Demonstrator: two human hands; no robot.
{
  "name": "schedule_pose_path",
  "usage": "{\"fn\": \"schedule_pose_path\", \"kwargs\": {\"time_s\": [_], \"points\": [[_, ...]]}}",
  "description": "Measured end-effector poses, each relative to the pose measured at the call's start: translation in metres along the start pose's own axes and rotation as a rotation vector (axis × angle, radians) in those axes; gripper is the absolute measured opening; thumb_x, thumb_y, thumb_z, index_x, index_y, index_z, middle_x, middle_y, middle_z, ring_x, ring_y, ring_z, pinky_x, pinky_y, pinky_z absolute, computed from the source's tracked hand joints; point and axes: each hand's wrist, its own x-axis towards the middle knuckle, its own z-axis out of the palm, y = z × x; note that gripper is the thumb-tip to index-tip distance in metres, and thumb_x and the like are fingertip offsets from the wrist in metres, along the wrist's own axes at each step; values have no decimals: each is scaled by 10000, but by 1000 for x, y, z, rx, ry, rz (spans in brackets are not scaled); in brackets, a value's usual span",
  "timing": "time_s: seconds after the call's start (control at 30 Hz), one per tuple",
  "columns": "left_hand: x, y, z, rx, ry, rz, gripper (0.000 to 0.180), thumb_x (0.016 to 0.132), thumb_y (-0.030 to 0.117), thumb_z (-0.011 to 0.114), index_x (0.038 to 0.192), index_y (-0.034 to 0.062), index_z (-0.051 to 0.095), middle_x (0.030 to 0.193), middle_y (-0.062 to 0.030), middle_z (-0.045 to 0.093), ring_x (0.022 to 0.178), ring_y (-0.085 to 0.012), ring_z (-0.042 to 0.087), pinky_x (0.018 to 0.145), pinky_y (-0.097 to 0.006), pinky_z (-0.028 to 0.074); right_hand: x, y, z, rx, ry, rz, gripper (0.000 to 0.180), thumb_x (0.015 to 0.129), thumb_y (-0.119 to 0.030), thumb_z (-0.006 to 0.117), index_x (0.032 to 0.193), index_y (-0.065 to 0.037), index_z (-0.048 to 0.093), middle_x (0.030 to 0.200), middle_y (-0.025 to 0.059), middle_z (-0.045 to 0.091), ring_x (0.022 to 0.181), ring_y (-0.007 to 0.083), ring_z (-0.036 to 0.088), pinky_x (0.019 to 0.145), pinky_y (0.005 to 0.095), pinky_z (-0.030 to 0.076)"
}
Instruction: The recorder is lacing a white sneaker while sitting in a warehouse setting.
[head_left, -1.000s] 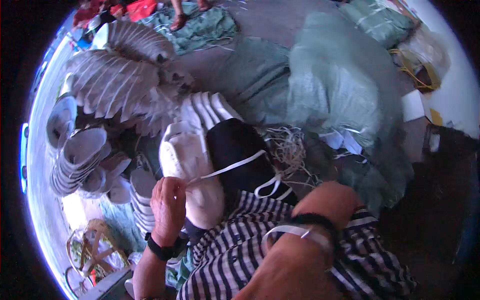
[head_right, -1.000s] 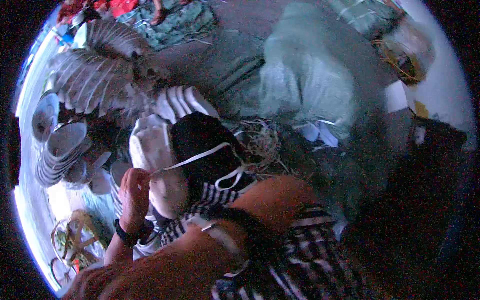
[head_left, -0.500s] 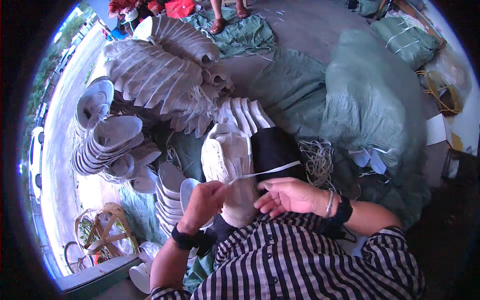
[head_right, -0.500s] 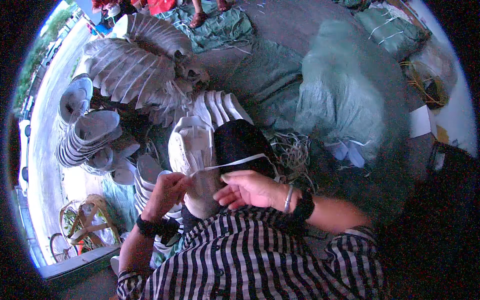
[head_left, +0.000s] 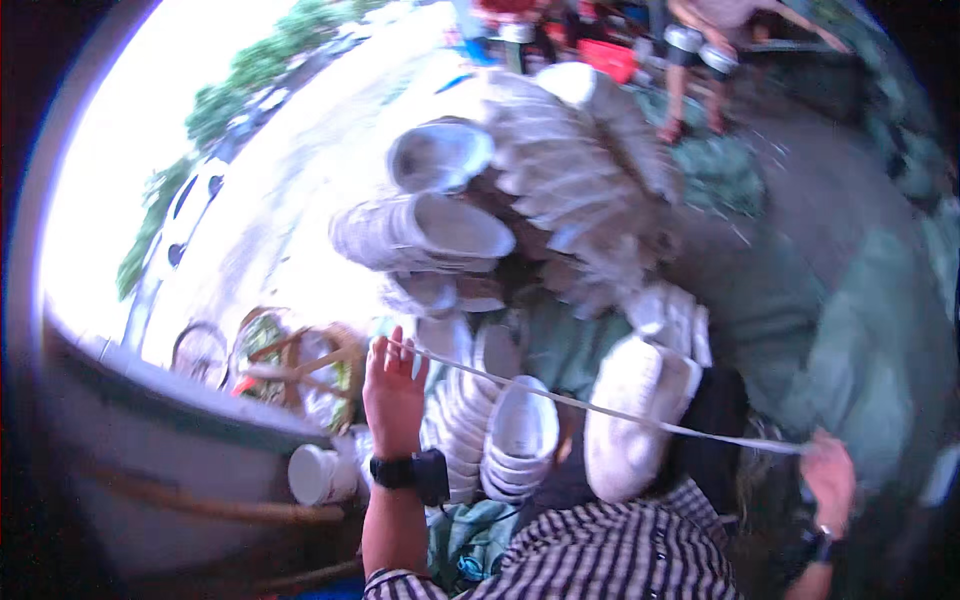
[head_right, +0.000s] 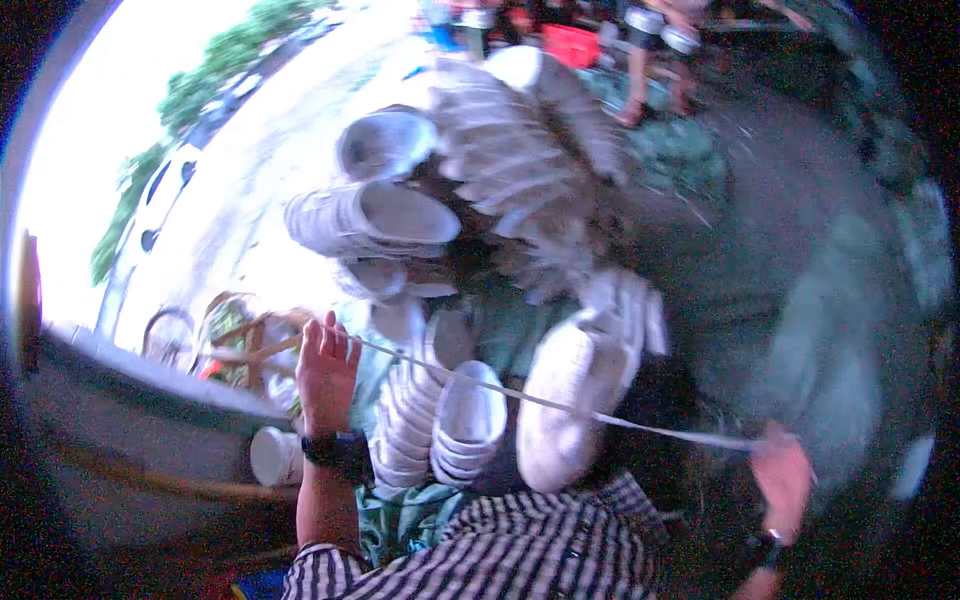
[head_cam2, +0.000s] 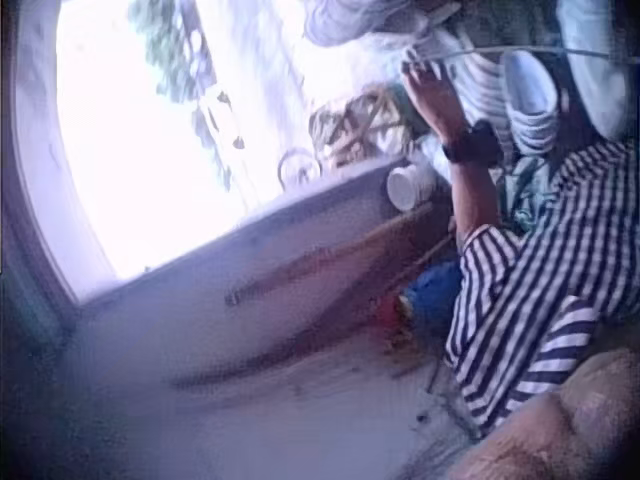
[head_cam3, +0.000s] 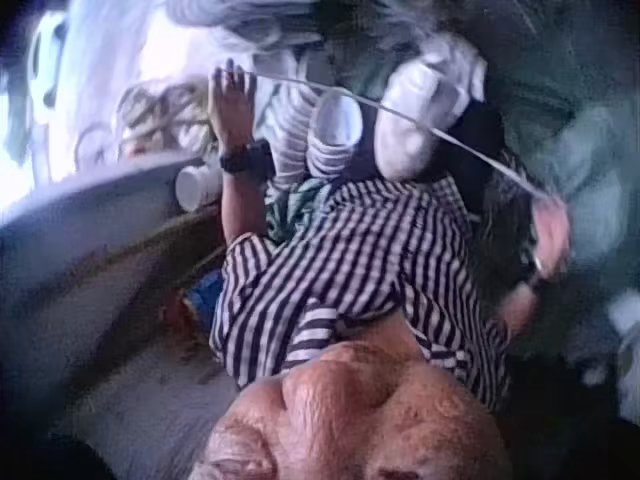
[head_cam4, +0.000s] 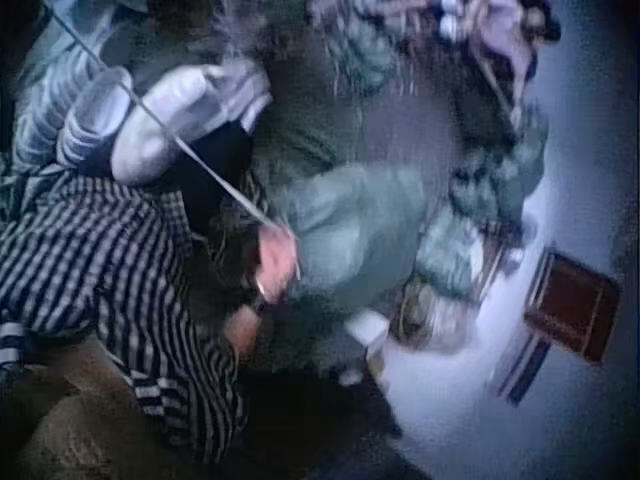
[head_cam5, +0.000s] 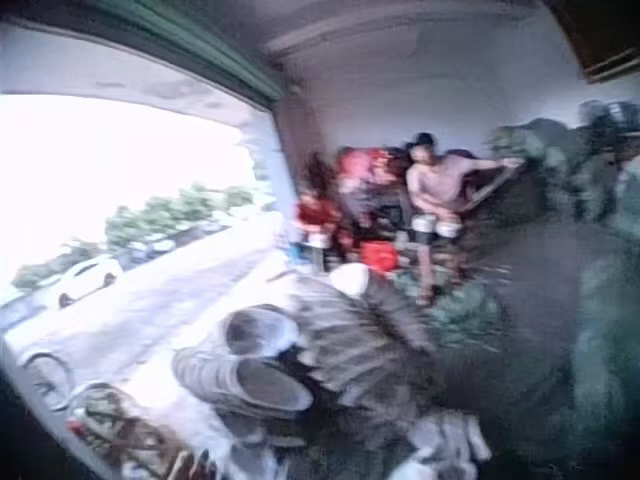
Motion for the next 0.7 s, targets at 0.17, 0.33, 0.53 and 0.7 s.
{"fn": "schedule_pose_path", "kwargs": {"time_s": [0.17, 0.33, 0.53, 0.7], "points": [[86, 131, -172, 130, 318, 323, 240, 931, 277, 409, 884, 99, 561, 774, -39, 591, 693, -153, 567, 639, -327, 488, -110, -55, -283, 146, 138, -141, 352, 911, -149, 399, 1236, -28, 459, 1065, 144, 571, 1044, 230, 492, 956, 397, 365], [80, 239, -248, 861, 753, 321, 220, 866, 286, 475, 872, 106, 601, 789, -34, 601, 707, -151, 590, 631, -317, 500, -43, -51, -273, -9, 47, -192, 360, 909, -149, 398, 1243, -27, 457, 1078, 136, 568, 1001, 214, 504, 908, 365, 390], [32, 373, -315, 2108, 1654, -103, 223, 733, 277, 630, 884, 121, 683, 926, -22, 668, 805, -147, 653, 720, -299, 524, 19, -39, -245, -204, 5, -258, 370, 908, -149, 397, 1252, -26, 454, 1093, 126, 563, 949, 194, 517, 851, 326, 420], [59, 332, -248, 2010, 990, 3, 232, 781, 252, 596, 920, 82, 674, 854, -21, 654, 788, -150, 623, 640, -288, 492, -104, -60, -204, -473, 276, -374, 379, 906, -149, 397, 1260, -25, 452, 1106, 118, 559, 905, 178, 528, 803, 294, 446]]}}
